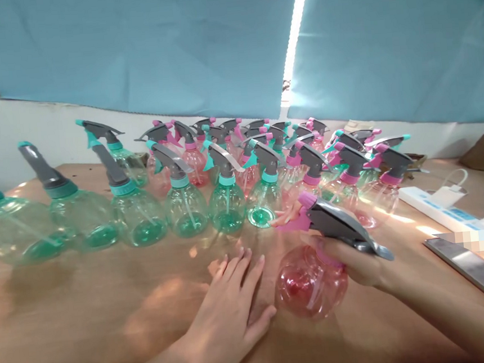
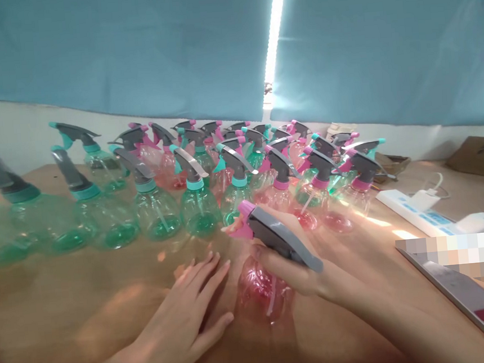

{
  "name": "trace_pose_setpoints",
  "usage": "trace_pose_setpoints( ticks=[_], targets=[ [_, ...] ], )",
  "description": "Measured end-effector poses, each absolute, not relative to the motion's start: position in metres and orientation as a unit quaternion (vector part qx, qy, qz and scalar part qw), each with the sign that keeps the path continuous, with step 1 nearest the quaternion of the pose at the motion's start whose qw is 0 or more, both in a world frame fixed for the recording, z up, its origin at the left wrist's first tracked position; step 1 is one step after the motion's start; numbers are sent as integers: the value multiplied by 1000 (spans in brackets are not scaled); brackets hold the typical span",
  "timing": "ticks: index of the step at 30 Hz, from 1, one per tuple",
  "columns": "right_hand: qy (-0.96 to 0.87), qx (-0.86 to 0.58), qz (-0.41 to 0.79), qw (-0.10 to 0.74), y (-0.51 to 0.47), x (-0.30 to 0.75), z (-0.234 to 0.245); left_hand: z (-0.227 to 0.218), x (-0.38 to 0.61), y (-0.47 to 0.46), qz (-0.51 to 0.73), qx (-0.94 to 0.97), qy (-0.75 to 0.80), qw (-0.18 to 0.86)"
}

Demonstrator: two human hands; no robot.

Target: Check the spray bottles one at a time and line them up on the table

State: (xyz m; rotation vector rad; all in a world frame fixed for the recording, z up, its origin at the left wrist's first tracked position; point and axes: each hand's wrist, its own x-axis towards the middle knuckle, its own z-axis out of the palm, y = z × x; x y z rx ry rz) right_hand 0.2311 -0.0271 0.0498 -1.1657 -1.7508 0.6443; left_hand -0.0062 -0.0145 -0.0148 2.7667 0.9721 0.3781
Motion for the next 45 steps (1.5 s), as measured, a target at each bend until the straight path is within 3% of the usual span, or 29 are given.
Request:
trace_pose_setpoints(
  ticks=[13, 25, 45],
  targets=[
    [-725, -402, 313, 463, -25, 218, 80, -27, -10, -12, 148, 934, 323, 49],
    [-743, -370, 282, 481, -23, 221, 67, -29, -11, -10, 171, 933, 313, 37],
    [-684, -386, 373, 495, -22, 218, 68, -17, -8, -10, 123, 938, 320, 60]
  ],
)
